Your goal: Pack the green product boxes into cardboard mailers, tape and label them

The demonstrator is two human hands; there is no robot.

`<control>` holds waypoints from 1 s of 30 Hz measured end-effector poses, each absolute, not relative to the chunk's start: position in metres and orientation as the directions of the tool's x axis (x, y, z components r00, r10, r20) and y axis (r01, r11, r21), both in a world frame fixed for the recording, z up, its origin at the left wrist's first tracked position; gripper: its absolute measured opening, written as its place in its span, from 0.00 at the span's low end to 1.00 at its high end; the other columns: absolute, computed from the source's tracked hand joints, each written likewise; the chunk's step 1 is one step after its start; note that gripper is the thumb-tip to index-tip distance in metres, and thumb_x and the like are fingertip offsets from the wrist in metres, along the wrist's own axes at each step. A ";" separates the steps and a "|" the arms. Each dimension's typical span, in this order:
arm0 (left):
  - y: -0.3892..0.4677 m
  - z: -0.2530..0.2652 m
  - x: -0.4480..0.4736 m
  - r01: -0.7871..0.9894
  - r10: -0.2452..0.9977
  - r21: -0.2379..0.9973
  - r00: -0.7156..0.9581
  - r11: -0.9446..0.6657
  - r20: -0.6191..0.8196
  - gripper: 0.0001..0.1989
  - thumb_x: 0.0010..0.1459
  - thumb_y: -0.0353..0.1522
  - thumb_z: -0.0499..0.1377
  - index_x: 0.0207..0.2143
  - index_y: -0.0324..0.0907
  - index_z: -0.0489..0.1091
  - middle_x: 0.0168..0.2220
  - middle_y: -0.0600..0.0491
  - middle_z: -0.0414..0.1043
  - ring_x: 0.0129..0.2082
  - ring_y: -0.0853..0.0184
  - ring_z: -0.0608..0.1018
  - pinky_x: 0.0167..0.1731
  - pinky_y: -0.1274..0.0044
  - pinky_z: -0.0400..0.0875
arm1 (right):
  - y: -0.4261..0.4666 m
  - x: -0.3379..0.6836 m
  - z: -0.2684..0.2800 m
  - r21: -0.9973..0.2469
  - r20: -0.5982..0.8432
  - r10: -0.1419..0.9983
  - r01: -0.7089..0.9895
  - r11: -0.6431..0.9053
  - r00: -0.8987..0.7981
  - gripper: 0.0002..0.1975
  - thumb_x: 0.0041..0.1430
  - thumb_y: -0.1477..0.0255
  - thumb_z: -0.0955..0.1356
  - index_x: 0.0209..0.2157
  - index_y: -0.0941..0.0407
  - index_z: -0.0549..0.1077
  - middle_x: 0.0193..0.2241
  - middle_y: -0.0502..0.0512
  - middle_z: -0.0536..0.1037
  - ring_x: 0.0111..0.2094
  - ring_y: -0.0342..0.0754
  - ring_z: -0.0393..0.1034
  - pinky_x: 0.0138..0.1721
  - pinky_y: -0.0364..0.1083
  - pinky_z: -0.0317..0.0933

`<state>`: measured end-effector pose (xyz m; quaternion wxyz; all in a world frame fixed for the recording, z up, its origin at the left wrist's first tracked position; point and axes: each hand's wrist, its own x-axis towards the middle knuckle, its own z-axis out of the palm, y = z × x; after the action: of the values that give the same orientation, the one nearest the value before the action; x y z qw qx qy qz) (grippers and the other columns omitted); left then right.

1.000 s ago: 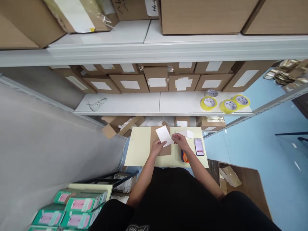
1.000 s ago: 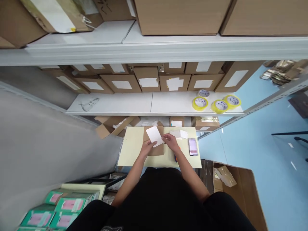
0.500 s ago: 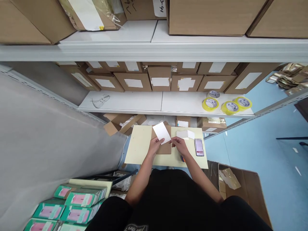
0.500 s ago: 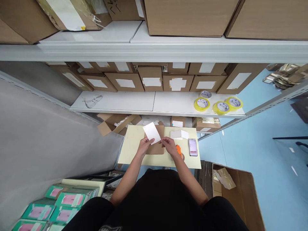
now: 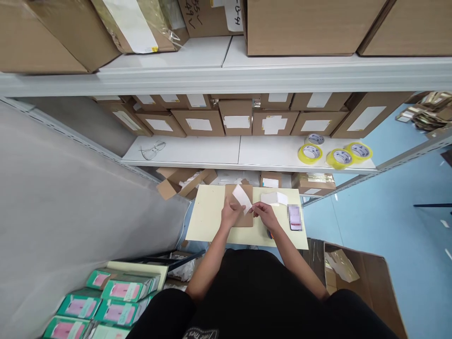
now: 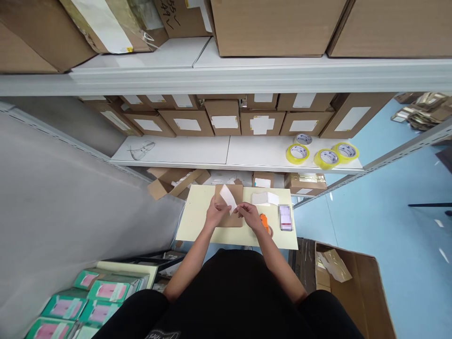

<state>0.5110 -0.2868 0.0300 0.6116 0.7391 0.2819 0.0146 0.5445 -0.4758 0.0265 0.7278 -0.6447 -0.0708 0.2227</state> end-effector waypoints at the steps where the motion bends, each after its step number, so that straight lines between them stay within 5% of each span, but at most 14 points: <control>1: -0.289 0.032 0.510 0.389 0.479 0.906 0.835 -0.165 -0.271 0.42 0.44 0.40 0.76 0.62 0.42 0.69 0.43 0.48 0.82 0.40 0.60 0.83 0.46 0.68 0.77 | -0.476 0.545 0.027 -0.972 -0.172 0.426 -0.223 0.072 0.888 0.14 0.61 0.57 0.71 0.34 0.53 0.79 0.33 0.53 0.82 0.28 0.44 0.68 0.34 0.45 0.65; 3: -0.294 0.039 0.508 0.309 0.429 0.922 0.883 -0.231 -0.189 0.32 0.52 0.41 0.72 0.58 0.42 0.73 0.43 0.48 0.82 0.39 0.62 0.83 0.44 0.70 0.78 | -0.475 0.545 0.029 -0.975 -0.159 0.444 -0.210 0.068 0.882 0.14 0.61 0.57 0.70 0.34 0.53 0.79 0.33 0.53 0.82 0.28 0.44 0.69 0.35 0.45 0.65; 7: -0.303 0.054 0.505 0.104 0.129 0.977 0.988 -0.185 -0.081 0.15 0.62 0.43 0.64 0.43 0.43 0.82 0.41 0.47 0.83 0.40 0.62 0.84 0.42 0.72 0.79 | -0.471 0.547 0.034 -0.978 -0.147 0.443 -0.197 0.068 0.884 0.15 0.60 0.56 0.71 0.35 0.53 0.80 0.28 0.51 0.79 0.27 0.44 0.68 0.33 0.45 0.64; 22: -0.309 0.055 0.506 -0.029 0.130 0.974 0.990 -0.225 0.060 0.12 0.64 0.40 0.63 0.41 0.44 0.83 0.38 0.49 0.83 0.37 0.64 0.84 0.37 0.74 0.81 | -0.472 0.556 0.039 -0.985 -0.166 0.407 -0.174 -0.017 0.898 0.09 0.58 0.63 0.71 0.32 0.53 0.80 0.24 0.49 0.76 0.28 0.46 0.69 0.33 0.45 0.65; 30: -0.306 0.052 0.504 -0.177 0.015 0.862 0.978 -0.475 0.209 0.11 0.67 0.32 0.59 0.43 0.47 0.83 0.34 0.52 0.82 0.34 0.68 0.81 0.36 0.77 0.77 | -0.475 0.554 0.054 -0.988 -0.106 0.457 -0.042 -0.147 0.883 0.15 0.64 0.57 0.68 0.33 0.53 0.78 0.29 0.52 0.80 0.29 0.46 0.70 0.33 0.45 0.64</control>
<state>0.5042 -0.3056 0.0525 0.5103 0.8535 -0.0476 0.0940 0.5541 -0.4751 0.0543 0.6375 -0.7315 -0.1419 0.1958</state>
